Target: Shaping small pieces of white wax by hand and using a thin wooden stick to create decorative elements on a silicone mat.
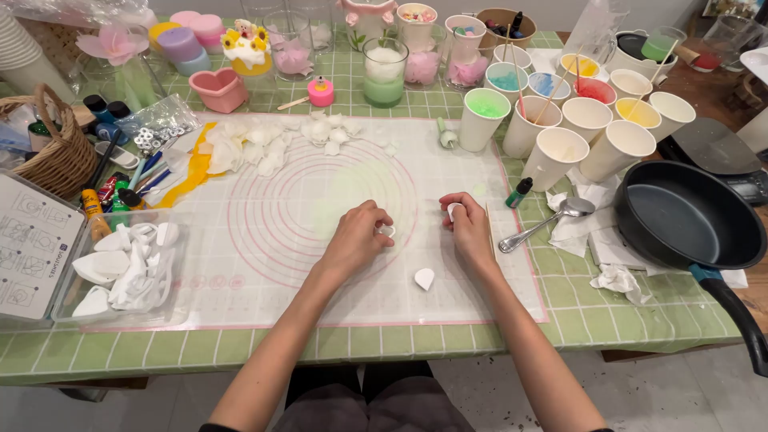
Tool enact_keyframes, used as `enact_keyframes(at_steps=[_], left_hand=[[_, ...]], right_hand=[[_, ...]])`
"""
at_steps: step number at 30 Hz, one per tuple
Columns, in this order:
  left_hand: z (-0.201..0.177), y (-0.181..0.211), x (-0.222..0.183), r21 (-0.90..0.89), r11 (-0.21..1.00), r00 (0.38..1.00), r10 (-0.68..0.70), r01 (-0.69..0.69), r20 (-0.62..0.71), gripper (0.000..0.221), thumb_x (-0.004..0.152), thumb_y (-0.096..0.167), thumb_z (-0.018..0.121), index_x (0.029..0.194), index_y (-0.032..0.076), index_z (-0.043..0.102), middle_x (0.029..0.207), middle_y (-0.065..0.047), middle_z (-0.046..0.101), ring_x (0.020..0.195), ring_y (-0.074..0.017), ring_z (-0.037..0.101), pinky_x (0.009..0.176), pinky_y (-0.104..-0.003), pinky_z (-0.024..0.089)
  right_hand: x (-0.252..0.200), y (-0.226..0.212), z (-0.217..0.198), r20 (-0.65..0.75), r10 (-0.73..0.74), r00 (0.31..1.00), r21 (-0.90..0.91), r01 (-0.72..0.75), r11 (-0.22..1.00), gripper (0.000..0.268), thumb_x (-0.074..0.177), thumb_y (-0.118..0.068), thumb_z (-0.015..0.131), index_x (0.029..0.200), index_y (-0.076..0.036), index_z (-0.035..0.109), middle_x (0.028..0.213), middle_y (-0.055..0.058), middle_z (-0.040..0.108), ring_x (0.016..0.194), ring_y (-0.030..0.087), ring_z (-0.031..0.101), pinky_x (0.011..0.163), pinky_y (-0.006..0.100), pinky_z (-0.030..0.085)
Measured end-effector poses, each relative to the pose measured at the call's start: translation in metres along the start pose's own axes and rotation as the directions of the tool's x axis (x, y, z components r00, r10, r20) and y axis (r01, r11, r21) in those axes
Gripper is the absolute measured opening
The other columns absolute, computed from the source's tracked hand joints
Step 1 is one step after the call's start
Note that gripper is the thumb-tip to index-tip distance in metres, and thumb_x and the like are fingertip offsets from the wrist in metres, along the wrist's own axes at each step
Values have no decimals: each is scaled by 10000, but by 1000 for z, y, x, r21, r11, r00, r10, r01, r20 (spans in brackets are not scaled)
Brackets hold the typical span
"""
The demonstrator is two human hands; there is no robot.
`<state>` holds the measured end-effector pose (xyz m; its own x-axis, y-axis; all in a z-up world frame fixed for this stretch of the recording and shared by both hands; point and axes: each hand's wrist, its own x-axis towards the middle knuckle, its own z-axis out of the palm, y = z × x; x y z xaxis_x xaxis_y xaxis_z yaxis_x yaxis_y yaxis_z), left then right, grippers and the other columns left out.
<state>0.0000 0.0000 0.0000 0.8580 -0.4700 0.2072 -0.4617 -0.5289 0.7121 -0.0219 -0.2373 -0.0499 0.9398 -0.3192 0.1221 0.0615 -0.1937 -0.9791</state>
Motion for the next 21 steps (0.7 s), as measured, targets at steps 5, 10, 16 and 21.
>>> enact_keyframes(at_steps=[5, 10, 16, 21], left_hand=[[14, -10, 7, 33, 999, 1000, 31, -31, 4, 266, 701, 23, 839, 947, -13, 744, 948, -128, 680, 902, -283, 681, 789, -399, 544], [11, -7, 4, 43, 999, 1000, 11, -12, 20, 302, 695, 31, 840, 982, -12, 753, 957, -134, 674, 925, -284, 679, 802, -402, 549], [6, -21, 6, -47, 999, 1000, -22, 22, -7, 329, 758, 112, 834, 1077, 58, 778, 960, -111, 676, 851, -274, 682, 789, -404, 536], [4, -12, 3, 72, 997, 1000, 24, -25, 12, 346, 711, 163, 866, 1037, 75, 791, 889, -101, 673, 924, -271, 648, 819, -418, 509]], right_hand=[[5, 8, -6, 75, -30, 997, 70, 25, 997, 282, 952, -76, 440, 1089, -38, 683, 950, 11, 633, 733, 88, 544, 661, 250, 459], [-21, -37, 1, 98, -65, 993, -134, 77, 988, 232, 952, -104, 524, 1104, -69, 695, 936, -39, 663, 717, 71, 559, 652, 234, 465], [-28, -50, 16, 288, -278, 916, -346, 371, 862, 230, 904, -104, 725, 1128, -120, 780, 840, 44, 636, 690, 150, 581, 633, 305, 490], [-30, -50, 25, 375, -245, 894, -521, 422, 742, 249, 871, -98, 747, 1110, -142, 802, 801, 117, 651, 695, 244, 627, 666, 374, 501]])
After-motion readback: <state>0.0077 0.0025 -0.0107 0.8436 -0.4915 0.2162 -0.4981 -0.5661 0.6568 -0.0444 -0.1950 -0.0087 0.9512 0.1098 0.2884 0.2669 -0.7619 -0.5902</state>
